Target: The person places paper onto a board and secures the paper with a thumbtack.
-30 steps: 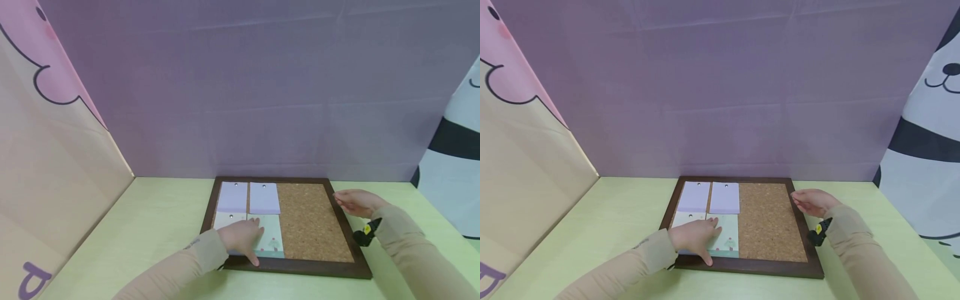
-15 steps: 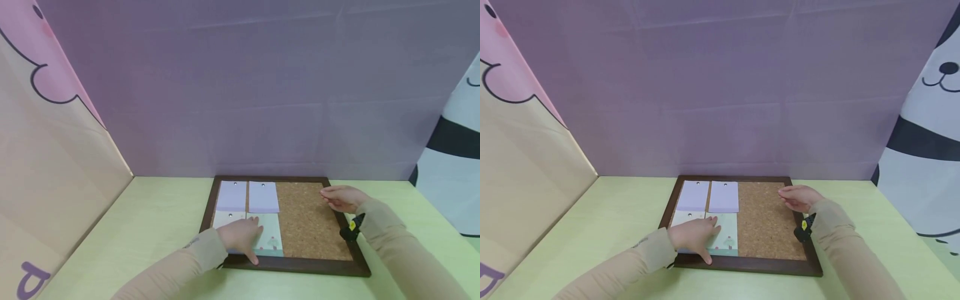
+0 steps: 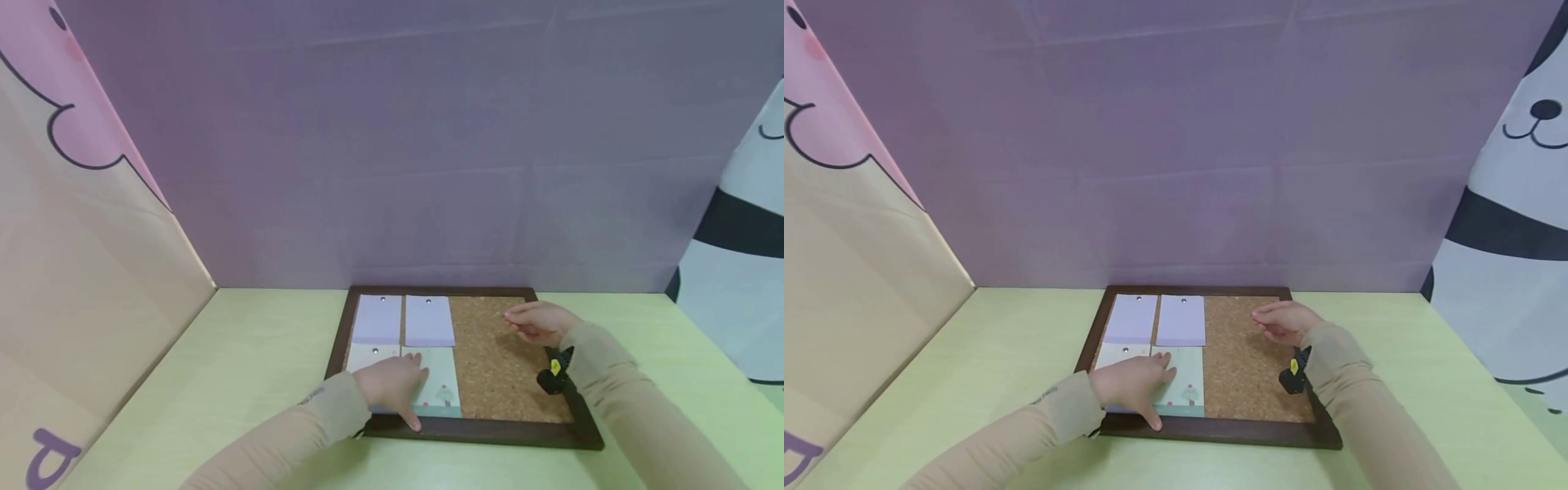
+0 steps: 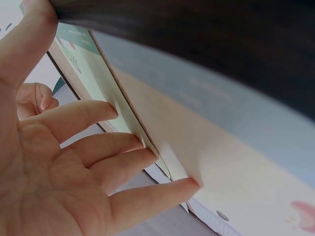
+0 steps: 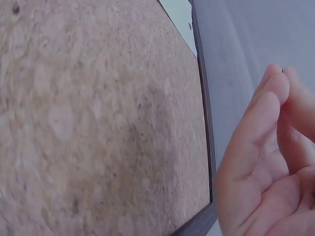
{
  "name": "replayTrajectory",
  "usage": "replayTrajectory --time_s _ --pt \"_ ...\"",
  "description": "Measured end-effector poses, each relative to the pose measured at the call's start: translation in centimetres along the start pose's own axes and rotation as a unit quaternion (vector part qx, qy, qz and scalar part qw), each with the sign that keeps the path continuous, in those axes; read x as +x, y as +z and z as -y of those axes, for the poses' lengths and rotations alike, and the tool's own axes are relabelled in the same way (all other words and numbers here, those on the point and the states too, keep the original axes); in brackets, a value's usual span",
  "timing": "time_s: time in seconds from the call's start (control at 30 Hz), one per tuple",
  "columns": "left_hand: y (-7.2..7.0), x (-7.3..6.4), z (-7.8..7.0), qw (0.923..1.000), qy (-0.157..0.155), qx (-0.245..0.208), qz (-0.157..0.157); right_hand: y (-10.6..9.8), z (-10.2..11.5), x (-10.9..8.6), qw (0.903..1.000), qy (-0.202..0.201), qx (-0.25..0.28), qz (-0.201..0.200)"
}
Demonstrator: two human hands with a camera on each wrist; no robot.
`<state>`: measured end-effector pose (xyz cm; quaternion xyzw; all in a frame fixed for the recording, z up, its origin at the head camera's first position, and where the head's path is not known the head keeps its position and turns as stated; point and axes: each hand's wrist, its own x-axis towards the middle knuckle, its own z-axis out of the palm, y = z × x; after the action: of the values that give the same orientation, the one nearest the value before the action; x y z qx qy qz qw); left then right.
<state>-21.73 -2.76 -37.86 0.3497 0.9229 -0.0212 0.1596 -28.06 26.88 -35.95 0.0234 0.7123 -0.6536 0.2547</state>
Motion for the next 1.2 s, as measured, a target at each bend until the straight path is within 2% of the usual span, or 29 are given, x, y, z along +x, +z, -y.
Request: replayTrajectory --time_s 0.47,0.67,0.8,1.0,1.2 --pt "0.0 -0.1 0.0 1.0 0.0 -0.009 0.002 1.2 0.0 0.6 0.9996 -0.008 -0.008 -0.026" --pt "0.2 0.1 0.0 0.9999 0.006 -0.014 0.003 0.6 -1.3 2.7 0.9995 -0.014 -0.028 -0.007" --pt "0.3 0.2 0.0 0.9998 0.01 -0.015 0.002 0.6 -1.6 3.6 0.9992 0.003 -0.039 -0.009" --pt "0.2 0.2 0.0 0.9999 0.008 -0.011 0.001 3.4 -0.1 2.2 0.996 0.015 -0.087 -0.012" --pt "0.1 0.1 -0.1 0.9999 0.007 -0.012 -0.002 5.1 0.0 2.4 0.9905 0.033 -0.132 -0.025"
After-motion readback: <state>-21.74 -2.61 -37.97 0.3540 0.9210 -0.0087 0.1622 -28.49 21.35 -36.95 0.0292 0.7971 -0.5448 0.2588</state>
